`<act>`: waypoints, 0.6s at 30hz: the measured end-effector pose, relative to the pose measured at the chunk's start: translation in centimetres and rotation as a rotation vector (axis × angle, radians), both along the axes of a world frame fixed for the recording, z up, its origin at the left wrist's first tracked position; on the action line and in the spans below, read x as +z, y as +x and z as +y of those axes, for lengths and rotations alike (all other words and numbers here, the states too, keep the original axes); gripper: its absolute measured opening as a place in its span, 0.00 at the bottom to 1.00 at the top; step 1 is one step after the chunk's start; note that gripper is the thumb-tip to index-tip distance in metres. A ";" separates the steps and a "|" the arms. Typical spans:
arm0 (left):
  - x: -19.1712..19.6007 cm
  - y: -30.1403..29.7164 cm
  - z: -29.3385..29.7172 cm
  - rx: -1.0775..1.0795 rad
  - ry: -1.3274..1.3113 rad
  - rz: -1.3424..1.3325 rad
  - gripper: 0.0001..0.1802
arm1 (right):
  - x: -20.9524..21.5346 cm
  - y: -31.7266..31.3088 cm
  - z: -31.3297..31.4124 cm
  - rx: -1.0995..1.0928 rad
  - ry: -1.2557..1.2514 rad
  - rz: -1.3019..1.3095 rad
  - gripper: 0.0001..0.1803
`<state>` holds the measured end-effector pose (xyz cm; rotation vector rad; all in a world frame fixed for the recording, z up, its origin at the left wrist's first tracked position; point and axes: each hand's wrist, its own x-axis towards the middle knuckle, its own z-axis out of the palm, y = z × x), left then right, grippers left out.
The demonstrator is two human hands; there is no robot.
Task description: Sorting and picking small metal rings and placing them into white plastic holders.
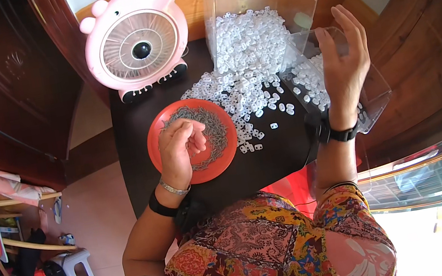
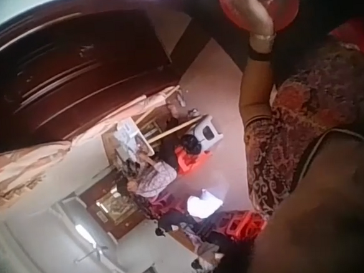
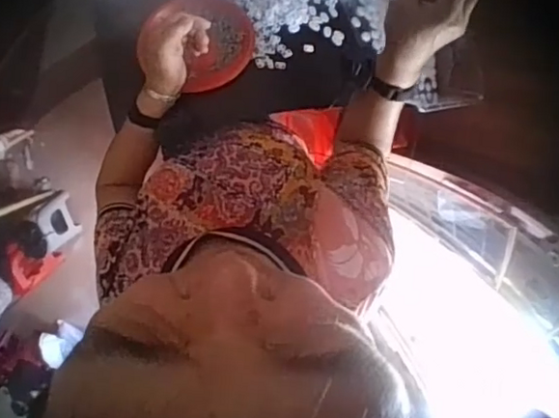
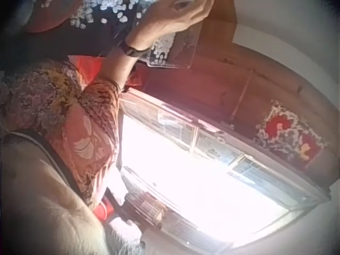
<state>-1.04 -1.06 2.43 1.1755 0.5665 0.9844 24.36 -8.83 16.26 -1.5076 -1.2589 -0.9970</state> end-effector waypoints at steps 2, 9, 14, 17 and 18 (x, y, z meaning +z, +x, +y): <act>-0.2 0.0 0.2 -0.002 0.004 0.005 0.16 | -0.2 -1.3 -0.5 0.337 0.075 0.077 0.24; -0.7 0.3 0.7 0.014 -0.040 0.006 0.15 | 3.0 -6.2 -3.2 0.647 0.223 -0.040 0.39; -0.3 0.2 0.4 0.016 -0.026 0.029 0.15 | 2.8 -6.6 -2.3 0.680 0.179 -0.004 0.41; -0.2 0.1 0.2 0.019 -0.031 0.036 0.15 | 3.5 -5.2 -0.8 0.681 0.149 0.018 0.42; -0.3 0.0 0.1 0.030 -0.018 0.033 0.15 | 2.7 -6.5 -1.5 0.679 0.137 0.027 0.42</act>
